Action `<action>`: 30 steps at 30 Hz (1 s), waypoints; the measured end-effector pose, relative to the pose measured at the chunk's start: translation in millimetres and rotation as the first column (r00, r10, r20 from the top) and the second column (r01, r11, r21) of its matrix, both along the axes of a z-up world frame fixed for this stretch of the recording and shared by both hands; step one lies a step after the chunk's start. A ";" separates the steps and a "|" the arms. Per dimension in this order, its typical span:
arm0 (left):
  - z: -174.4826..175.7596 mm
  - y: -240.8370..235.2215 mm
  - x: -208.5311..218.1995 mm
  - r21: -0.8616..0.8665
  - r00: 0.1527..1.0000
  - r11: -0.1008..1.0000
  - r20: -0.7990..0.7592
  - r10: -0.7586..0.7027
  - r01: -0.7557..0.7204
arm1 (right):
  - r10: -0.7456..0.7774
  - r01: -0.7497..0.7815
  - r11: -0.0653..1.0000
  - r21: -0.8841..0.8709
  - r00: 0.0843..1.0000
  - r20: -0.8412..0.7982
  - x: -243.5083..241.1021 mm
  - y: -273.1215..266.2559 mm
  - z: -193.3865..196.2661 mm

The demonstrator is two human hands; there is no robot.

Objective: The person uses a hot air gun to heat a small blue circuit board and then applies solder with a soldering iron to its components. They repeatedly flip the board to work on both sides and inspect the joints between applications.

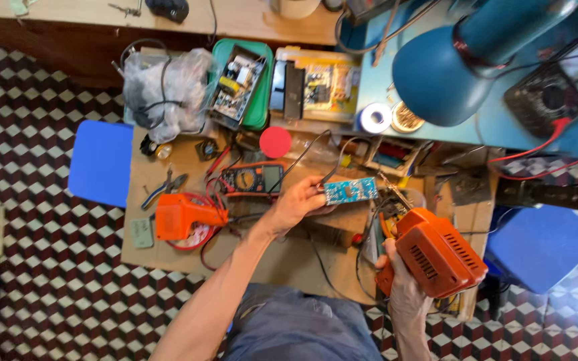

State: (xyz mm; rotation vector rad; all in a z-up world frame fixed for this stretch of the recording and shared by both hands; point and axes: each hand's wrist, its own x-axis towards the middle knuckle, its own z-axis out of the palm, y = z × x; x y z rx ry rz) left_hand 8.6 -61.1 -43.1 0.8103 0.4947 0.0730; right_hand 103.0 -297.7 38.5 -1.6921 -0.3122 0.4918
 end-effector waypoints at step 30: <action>19.2 5.3 0.3 -0.058 0.998 0.998 -0.059 -0.005 0.002 | -0.002 -0.001 1.000 0.030 0.995 0.096 131.7 -41.7 -211.8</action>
